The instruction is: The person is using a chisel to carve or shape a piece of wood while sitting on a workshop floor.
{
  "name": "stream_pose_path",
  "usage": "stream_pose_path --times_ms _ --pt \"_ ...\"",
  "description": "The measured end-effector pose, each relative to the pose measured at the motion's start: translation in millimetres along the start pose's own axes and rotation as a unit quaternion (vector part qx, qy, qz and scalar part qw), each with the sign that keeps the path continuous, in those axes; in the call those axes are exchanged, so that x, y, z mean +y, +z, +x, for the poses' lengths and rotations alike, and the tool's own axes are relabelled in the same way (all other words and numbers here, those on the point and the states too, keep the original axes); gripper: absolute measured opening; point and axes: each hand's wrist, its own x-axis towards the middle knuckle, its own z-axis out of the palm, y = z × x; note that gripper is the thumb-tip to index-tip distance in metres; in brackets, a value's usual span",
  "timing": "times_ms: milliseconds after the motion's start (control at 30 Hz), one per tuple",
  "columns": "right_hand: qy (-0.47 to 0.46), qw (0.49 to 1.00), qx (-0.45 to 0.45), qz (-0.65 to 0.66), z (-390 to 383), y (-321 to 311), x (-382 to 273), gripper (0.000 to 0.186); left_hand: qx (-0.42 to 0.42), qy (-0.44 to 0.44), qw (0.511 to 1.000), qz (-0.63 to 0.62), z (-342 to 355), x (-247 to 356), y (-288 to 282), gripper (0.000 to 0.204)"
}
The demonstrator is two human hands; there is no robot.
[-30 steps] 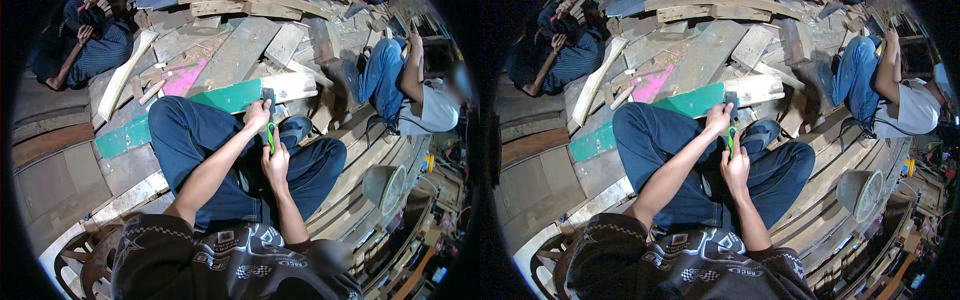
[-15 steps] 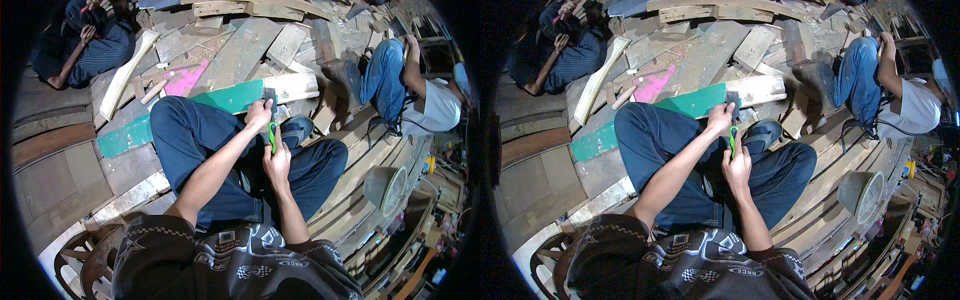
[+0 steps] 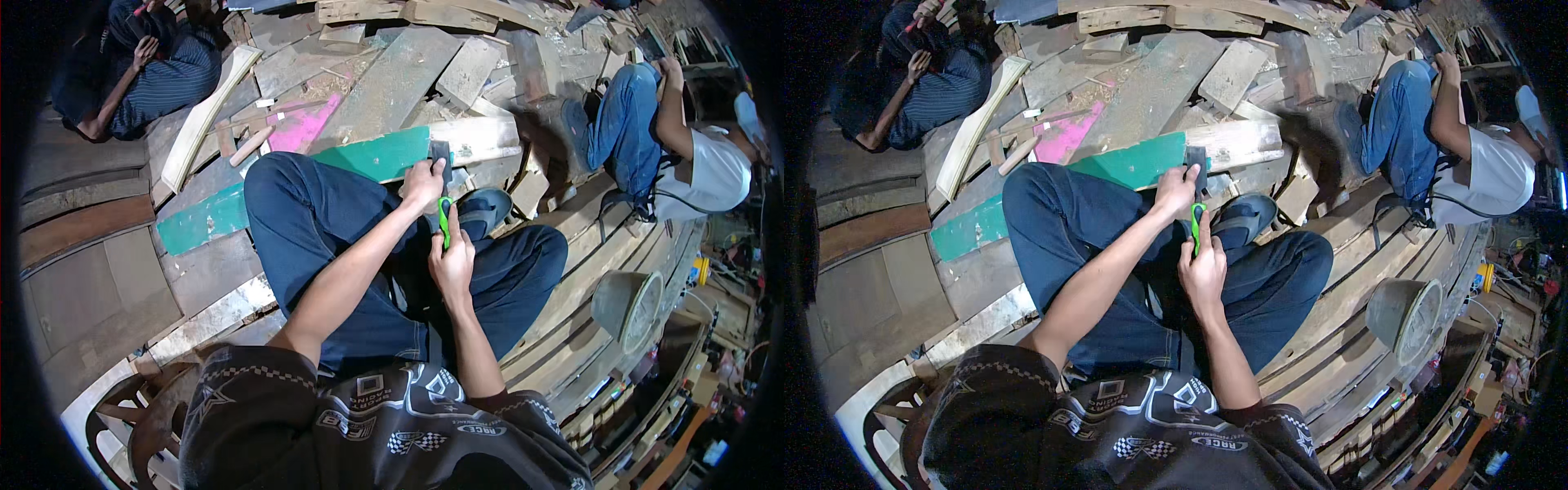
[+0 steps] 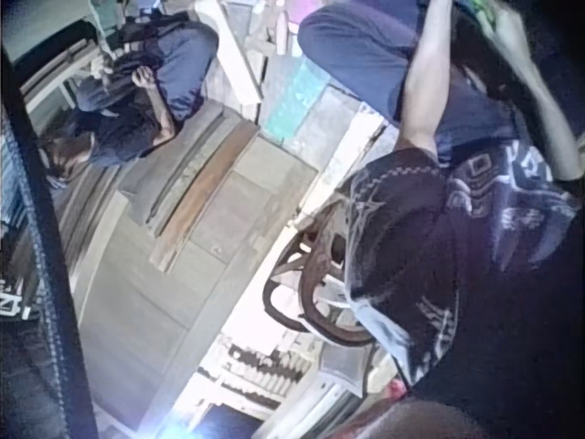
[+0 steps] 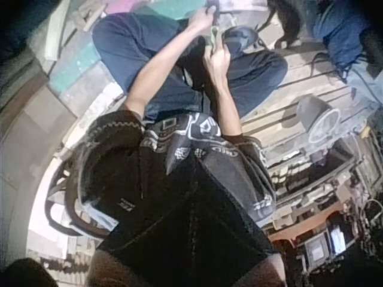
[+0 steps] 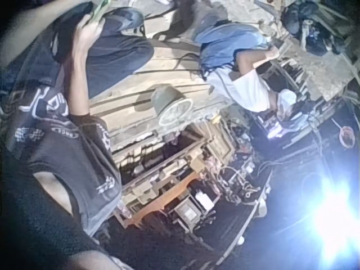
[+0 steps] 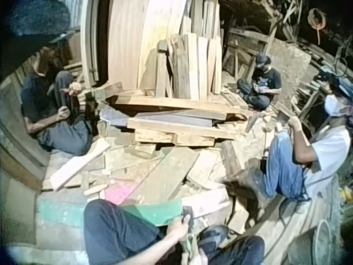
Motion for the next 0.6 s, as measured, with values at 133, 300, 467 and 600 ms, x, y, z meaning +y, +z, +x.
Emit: stream_pose_path --times_ms 133,300,467,600 --pt "0.013 1.0 -0.01 -0.004 -5 0 -4 0.054 -0.011 -0.004 1.0 -0.015 -4 -1 -3 0.044" --pt "0.017 1.0 0.001 0.018 0 1 -1 0.054 -0.024 -0.016 1.0 -0.009 -2 10 -8 0.044" --pt "0.023 1.0 -0.013 0.0 0 1 -1 0.054 0.024 0.027 0.999 -0.015 3 -2 4 0.046" --pt "0.02 1.0 -0.013 -0.003 5 -1 -3 0.057 0.007 0.024 0.999 -0.024 1 8 -3 0.044"
